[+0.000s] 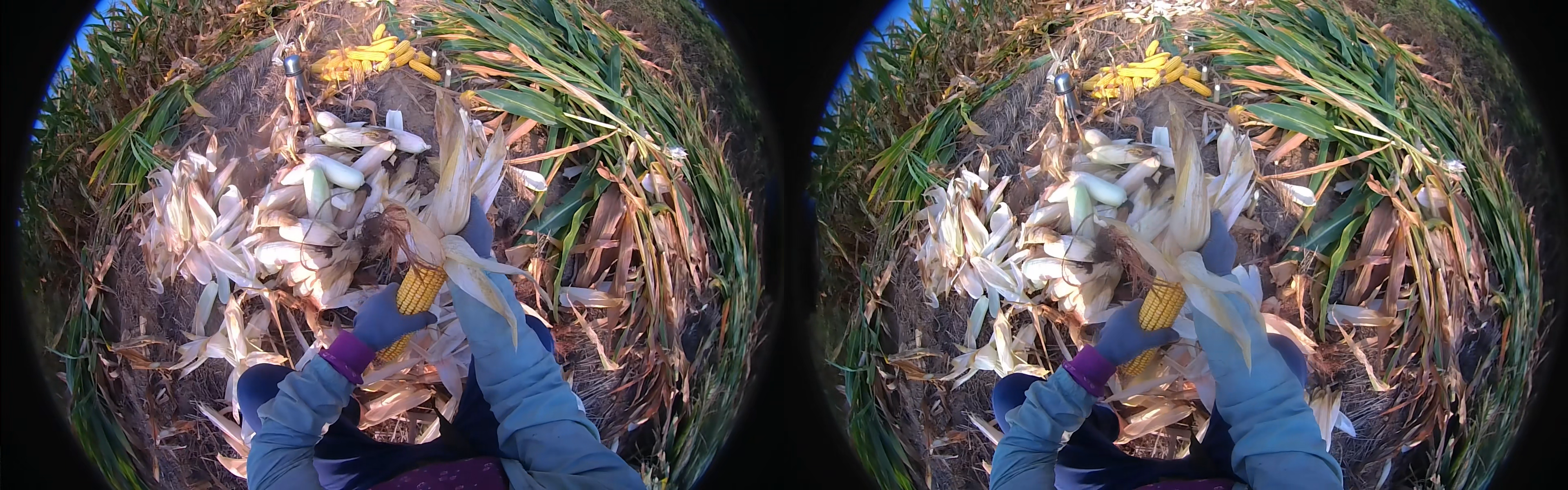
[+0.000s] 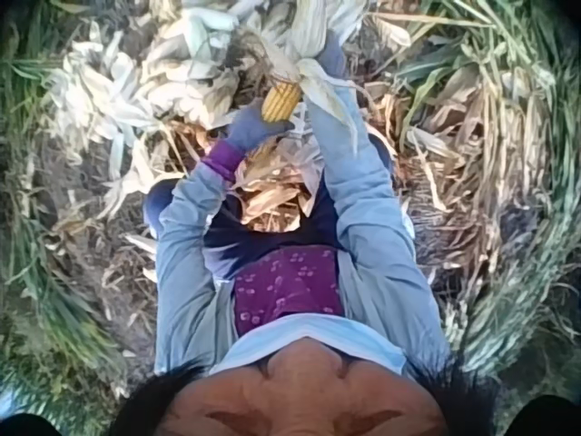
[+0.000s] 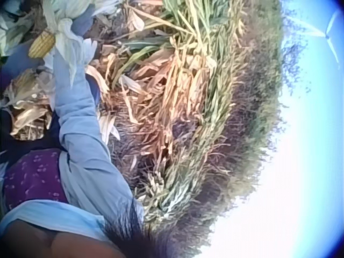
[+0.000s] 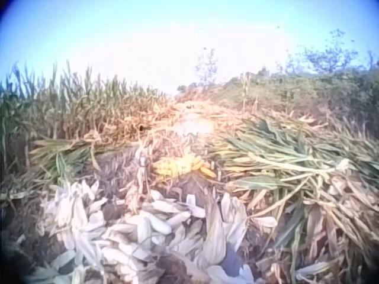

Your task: The person sits on the ground in a cornfield and shucks corn cobs by hand, removing the husks and silks. The shucked cobs are placed in a pile nearby, and the discarded husks accumulate around the person.

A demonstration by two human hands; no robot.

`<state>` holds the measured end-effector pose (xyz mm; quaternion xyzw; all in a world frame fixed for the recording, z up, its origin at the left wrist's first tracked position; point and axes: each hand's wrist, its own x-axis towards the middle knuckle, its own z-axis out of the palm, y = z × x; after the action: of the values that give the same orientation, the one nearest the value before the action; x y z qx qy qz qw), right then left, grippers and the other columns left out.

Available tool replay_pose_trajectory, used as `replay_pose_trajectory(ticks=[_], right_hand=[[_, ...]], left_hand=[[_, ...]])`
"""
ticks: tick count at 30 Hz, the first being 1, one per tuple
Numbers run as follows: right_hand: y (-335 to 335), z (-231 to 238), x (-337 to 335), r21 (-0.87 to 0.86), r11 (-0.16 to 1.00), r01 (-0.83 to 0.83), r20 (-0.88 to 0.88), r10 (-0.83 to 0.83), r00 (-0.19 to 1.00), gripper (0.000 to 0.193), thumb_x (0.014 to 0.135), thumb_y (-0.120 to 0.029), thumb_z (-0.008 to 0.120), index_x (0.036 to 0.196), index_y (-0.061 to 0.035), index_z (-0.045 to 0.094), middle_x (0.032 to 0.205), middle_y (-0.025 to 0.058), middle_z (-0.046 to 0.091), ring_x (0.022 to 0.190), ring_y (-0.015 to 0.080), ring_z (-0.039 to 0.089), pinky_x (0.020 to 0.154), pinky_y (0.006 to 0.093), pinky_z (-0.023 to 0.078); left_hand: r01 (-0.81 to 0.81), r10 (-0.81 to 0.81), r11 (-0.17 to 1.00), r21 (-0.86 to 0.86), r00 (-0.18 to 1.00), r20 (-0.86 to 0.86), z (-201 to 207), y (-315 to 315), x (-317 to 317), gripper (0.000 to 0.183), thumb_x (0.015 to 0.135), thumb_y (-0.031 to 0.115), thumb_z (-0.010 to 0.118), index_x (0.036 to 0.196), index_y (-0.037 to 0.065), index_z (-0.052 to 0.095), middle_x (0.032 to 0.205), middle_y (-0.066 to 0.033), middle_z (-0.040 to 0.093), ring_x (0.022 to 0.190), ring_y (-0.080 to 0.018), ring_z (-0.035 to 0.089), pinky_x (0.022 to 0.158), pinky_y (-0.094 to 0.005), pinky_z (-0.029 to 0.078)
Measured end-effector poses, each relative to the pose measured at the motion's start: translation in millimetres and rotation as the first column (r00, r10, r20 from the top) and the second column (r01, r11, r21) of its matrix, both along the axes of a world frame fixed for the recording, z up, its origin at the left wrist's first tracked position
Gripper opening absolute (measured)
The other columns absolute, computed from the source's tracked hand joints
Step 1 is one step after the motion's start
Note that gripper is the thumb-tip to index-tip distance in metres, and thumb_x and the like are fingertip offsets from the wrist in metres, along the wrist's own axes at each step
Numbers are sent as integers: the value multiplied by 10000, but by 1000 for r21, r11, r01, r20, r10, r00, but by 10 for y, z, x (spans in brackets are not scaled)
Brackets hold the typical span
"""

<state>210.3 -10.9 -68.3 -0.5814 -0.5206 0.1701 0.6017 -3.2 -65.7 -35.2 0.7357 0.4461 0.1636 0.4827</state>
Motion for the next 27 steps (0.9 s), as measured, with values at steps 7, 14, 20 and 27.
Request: replay_pose_trajectory(ticks=[7, 14, 20, 27], right_hand=[[27, 131, -23, 31, 984, 178, 179, -180, 967, 433, 722, -241, 729, 1057, -59, 524, 861, 151, 637, 803, 313, 636, 665, 374, 499], [12, 162, 29, 84, 959, 271, 281, -284, 917, 361, 759, -282, 699, 997, -72, 526, 797, 183, 642, 754, 377, 645, 613, 403, 506], [63, 109, 18, -60, 951, 304, 331, -269, 905, 333, 781, -267, 677, 1002, -71, 524, 803, 188, 642, 763, 380, 643, 625, 400, 507], [29, 186, 114, -17, 971, 239, 205, -231, 951, 361, 799, -263, 658, 1061, -64, 511, 875, 170, 633, 815, 326, 628, 678, 377, 497]], left_hand=[[-55, 68, 985, -162, 995, 77, 106, -137, 110, 649, 640, 495, 758, 996, -15, 572, 848, -146, 652, 741, -228, 644, 684, -349, 497], [-70, 117, 954, -290, 982, 147, 167, -230, 248, 572, 663, 441, 758, 961, -17, 591, 827, -115, 651, 714, -186, 635, 668, -325, 500], [-73, 257, 867, -492, 913, 316, 176, -325, 302, 500, 701, 353, 747, 992, -20, 587, 817, -78, 640, 700, -149, 613, 645, -298, 495], [-66, 63, 997, -49, 996, -68, 196, -111, 210, 667, 600, 536, 731, 950, -4, 552, 853, -184, 643, 783, -304, 647, 706, -398, 498]])
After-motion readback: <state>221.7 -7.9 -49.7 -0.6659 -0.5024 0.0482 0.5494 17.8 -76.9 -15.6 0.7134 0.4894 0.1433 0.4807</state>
